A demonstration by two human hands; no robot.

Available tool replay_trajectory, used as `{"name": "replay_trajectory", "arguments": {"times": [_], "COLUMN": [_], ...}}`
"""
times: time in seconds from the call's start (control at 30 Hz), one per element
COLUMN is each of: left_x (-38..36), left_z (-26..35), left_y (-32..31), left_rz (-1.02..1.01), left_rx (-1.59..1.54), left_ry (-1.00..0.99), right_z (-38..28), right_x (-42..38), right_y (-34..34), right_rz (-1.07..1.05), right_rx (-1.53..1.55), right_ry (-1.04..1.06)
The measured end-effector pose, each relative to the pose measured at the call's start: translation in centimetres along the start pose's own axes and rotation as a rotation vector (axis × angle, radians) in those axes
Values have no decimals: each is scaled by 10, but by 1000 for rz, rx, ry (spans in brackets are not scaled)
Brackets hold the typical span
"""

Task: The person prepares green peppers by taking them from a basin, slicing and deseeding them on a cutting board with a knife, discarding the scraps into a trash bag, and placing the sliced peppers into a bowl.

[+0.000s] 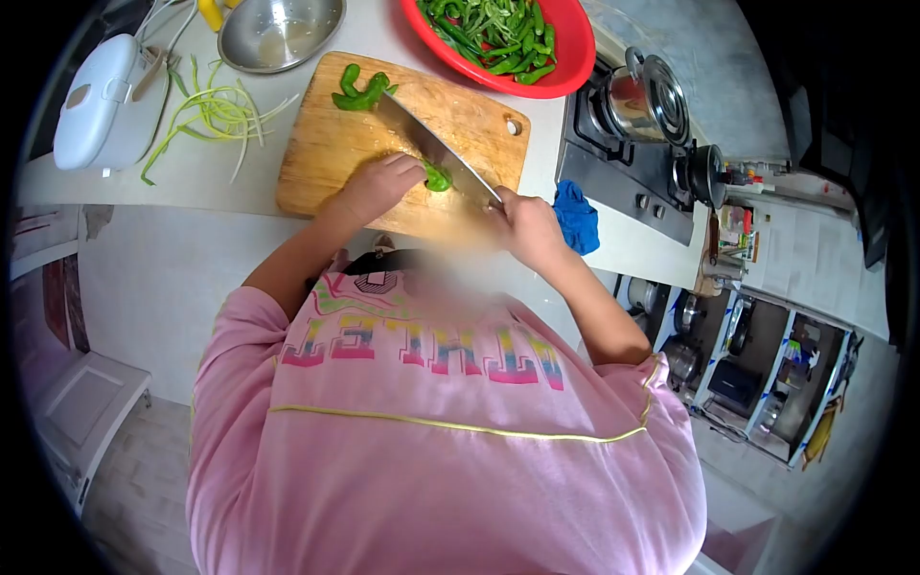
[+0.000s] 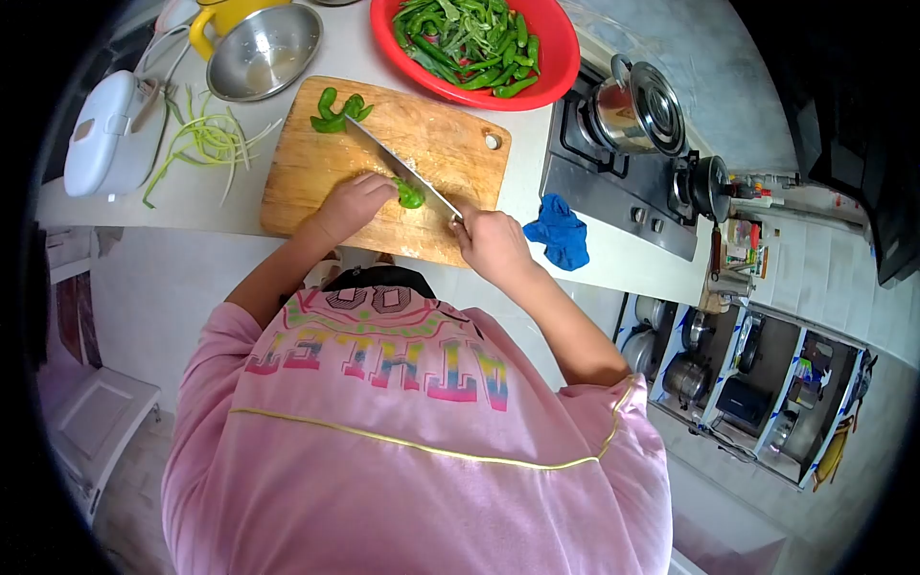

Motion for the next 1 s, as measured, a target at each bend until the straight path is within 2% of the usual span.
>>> {"name": "replay_trajectory", "arguments": {"times": [0.1, 0.2, 0.33, 0.43, 0.5, 0.57, 0.6, 0.73, 0.83, 1.0], "left_x": [0, 0, -1, 0, 1, -4, -3, -9, -19, -19], "left_z": [-1, 0, -2, -1, 0, 1, -3, 8, 13, 12], "left_y": [-2, -3, -4, -5, -1, -4, -3, 14, 14, 10], "left_rz": [-5, 80, 58, 78, 102, 36, 9, 79, 19, -58], "left_rx": [12, 27, 17, -11, -28, -47, -47, -20, 2, 46], "left_ry": [-13, -51, -63, -74, -67, -48, -45, 46, 86, 114], "right_z": [-1, -4, -4, -3, -4, -4, 0, 9, 5, 0], "right_x": [-3, -1, 14, 32, 36, 28, 24, 4, -4, -9], "right_y": [-1, -3, -15, -43, -45, -41, -39, -27, -9, -9], "right_rz": [-40, -48, -94, -63, -21, 9, 117, 200, 100, 6], "right_rx": [-58, -122, -176, -182, -127, -62, 24, 181, 180, 8], "right_ry": [-6, 23, 85, 61, 75, 79, 104, 52, -53, -25]}}
Point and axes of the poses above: each hand's wrist, its own x-axis towards the middle knuckle, its own y-axis out of the back of the hand, z = x × y, the point moved 3 cm from there along x, towards the middle knuckle, and after that the axes turned 2 degrees about -y, right-handed, at the moved point
